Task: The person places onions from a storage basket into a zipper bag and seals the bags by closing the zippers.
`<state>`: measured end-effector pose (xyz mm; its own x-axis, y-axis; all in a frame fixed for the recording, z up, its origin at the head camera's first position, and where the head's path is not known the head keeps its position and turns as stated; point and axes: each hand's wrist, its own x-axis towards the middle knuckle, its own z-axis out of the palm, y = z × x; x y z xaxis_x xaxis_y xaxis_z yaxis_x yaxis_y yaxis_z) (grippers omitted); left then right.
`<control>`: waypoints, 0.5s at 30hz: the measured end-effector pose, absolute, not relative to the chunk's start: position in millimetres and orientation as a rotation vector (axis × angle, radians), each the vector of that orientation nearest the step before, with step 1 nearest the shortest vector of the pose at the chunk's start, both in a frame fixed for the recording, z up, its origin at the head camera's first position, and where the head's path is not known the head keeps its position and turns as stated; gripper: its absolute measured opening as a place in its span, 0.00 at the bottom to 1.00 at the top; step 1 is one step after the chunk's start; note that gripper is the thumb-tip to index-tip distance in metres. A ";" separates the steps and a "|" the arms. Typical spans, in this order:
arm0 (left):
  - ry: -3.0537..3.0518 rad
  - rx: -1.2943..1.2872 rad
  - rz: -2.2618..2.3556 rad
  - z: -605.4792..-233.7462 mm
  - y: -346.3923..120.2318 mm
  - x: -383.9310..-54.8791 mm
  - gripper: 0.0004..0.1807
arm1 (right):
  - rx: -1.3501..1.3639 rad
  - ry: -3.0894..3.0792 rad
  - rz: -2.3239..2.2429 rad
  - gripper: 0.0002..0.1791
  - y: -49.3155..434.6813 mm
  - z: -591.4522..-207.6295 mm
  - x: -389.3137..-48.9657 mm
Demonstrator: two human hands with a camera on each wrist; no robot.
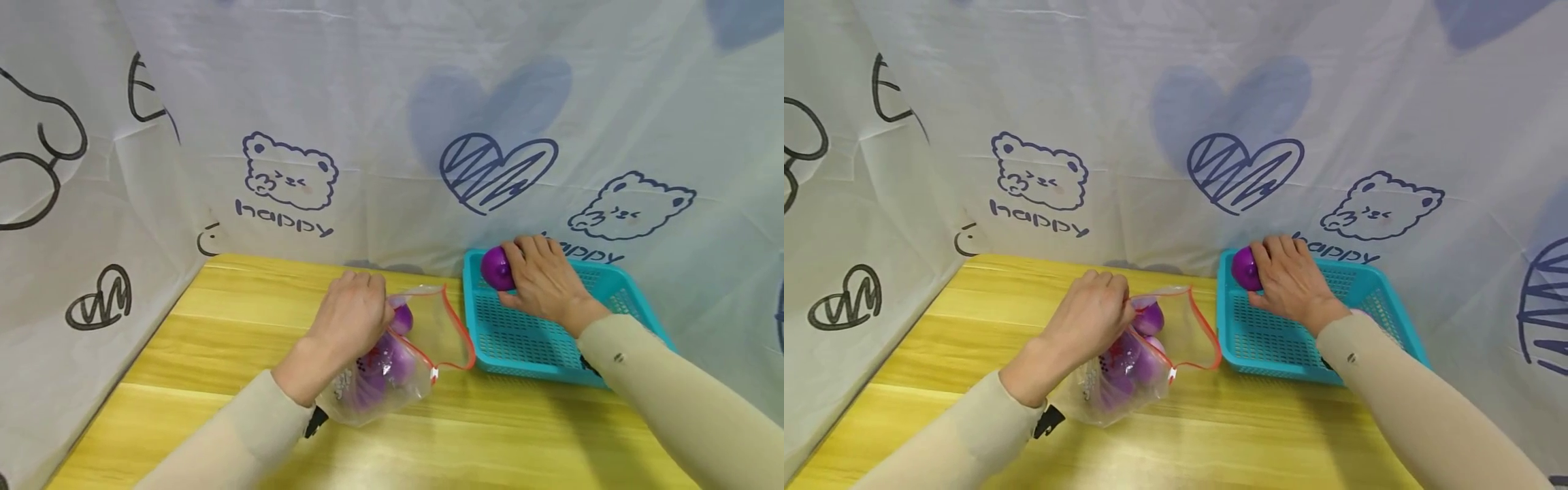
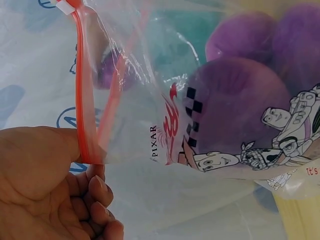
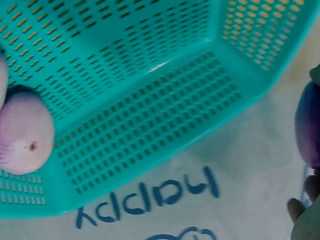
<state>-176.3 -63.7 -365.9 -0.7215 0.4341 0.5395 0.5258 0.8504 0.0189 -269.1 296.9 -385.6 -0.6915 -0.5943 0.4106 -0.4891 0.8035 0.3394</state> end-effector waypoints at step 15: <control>-2.454 -0.728 -0.253 -354.8 -63.0 -177.4 0.10 | 0.932 -2.423 -0.139 0.50 248.2 -349.8 -216.9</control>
<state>-177.4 -63.0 -354.8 -0.6946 0.4443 0.5657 0.5503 0.8347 0.0200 -216.9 248.2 -349.8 -0.6181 -0.6480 0.4450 -0.5929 0.7560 0.2774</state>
